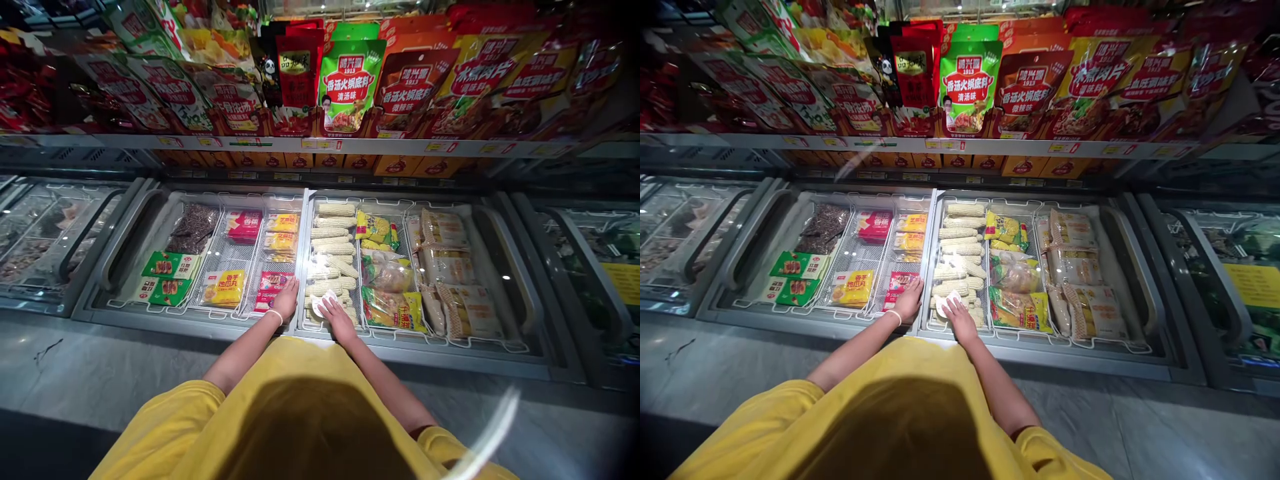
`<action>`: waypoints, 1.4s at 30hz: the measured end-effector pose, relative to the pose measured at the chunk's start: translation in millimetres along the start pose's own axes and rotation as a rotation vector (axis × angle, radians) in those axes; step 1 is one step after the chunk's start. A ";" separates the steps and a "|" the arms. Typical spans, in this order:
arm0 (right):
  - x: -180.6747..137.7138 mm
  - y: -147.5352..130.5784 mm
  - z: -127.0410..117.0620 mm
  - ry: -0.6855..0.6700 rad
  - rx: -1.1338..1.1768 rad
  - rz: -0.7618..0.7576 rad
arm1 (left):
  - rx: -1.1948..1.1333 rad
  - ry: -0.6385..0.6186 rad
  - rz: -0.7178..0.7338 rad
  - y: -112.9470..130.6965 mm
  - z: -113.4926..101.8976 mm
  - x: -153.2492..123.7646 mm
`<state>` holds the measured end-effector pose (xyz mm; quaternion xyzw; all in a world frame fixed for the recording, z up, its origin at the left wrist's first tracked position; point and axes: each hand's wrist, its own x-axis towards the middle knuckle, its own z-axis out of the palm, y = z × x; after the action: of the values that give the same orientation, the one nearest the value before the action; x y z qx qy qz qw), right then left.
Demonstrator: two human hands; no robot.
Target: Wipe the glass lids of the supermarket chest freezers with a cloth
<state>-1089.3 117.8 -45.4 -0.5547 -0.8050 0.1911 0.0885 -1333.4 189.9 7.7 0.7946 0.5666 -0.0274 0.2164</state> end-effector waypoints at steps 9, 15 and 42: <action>-2.6 4.1 -1.8 0.141 -0.021 0.282 | -0.007 -0.003 -0.006 0.5 -0.6 -0.3; -5.3 27.8 -11.0 -0.099 0.030 -0.121 | 0.010 0.013 0.016 -0.8 1.5 0.4; -2.9 6.8 10.1 0.031 -0.001 0.042 | 0.038 0.016 0.032 -7.7 25.9 -16.9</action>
<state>-1086.0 115.1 -57.2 -0.5745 -0.7917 0.1838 0.0968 -1341.3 167.2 -13.2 0.8077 0.5549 -0.0283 0.1974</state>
